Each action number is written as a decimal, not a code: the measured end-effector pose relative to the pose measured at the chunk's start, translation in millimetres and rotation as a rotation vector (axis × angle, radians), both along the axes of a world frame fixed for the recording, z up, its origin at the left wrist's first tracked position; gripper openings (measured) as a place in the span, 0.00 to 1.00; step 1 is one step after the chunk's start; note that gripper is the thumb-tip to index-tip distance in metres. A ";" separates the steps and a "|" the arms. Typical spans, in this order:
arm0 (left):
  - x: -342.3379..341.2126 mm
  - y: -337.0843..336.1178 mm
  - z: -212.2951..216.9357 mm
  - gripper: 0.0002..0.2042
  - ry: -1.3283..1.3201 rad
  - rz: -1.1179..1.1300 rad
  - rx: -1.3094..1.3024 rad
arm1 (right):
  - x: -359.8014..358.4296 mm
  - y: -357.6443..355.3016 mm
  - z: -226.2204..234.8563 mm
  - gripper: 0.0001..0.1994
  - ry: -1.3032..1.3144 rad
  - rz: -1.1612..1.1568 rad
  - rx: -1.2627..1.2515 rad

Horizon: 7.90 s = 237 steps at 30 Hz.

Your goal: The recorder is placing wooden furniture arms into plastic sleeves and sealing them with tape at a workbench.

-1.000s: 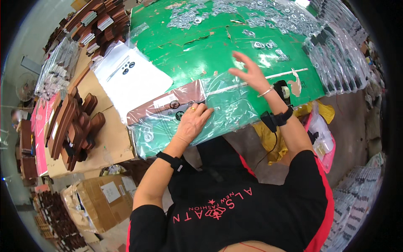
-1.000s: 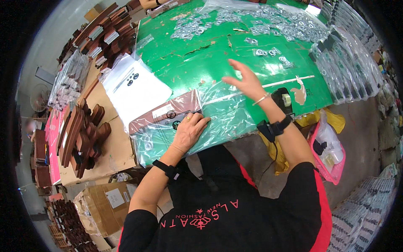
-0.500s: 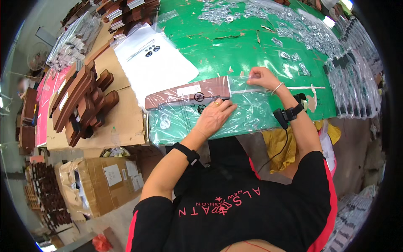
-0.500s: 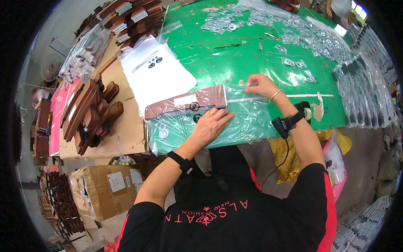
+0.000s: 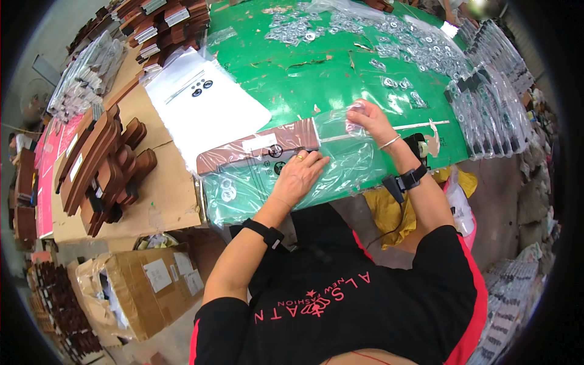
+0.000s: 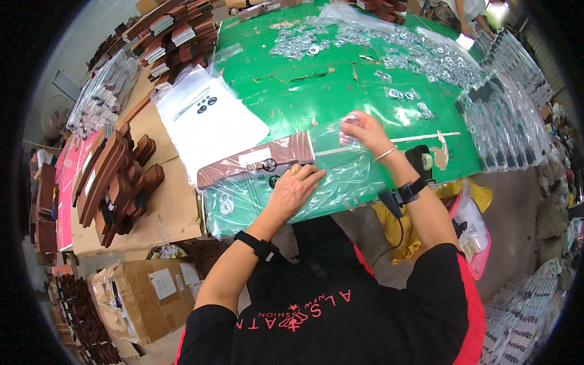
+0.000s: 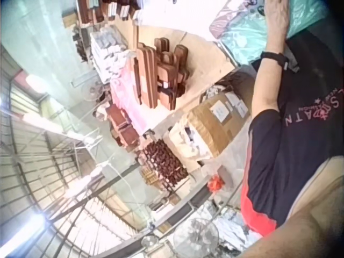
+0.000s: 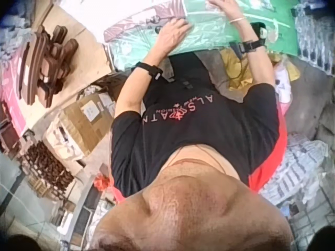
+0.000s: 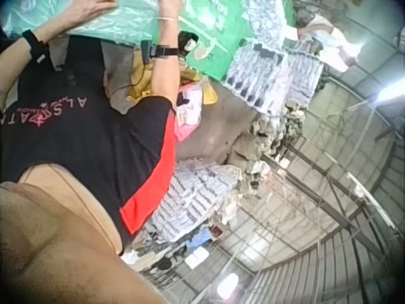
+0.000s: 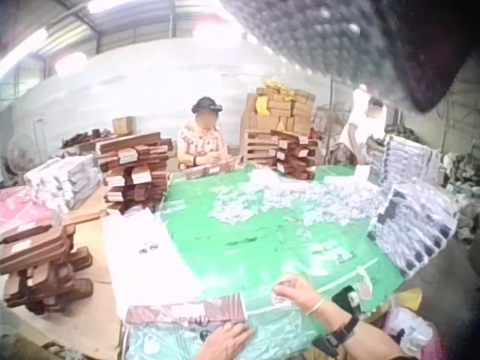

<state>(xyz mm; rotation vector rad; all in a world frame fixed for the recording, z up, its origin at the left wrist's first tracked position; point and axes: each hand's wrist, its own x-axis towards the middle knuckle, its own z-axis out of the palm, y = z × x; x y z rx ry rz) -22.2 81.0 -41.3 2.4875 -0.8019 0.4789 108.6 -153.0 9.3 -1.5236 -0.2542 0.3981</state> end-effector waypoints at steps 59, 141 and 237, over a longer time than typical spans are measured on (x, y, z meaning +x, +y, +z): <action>42.1 53.7 40.8 0.14 0.076 0.344 -0.175 | -11.3 60.8 25.4 0.13 -0.176 -0.025 -0.200; 19.1 73.9 48.2 0.31 0.240 0.132 -0.185 | -80.5 69.8 -18.0 0.09 -1.211 0.120 -0.607; 53.6 63.1 37.6 0.13 0.484 0.473 -0.243 | -52.0 118.0 -39.5 0.12 -0.358 -0.235 -0.415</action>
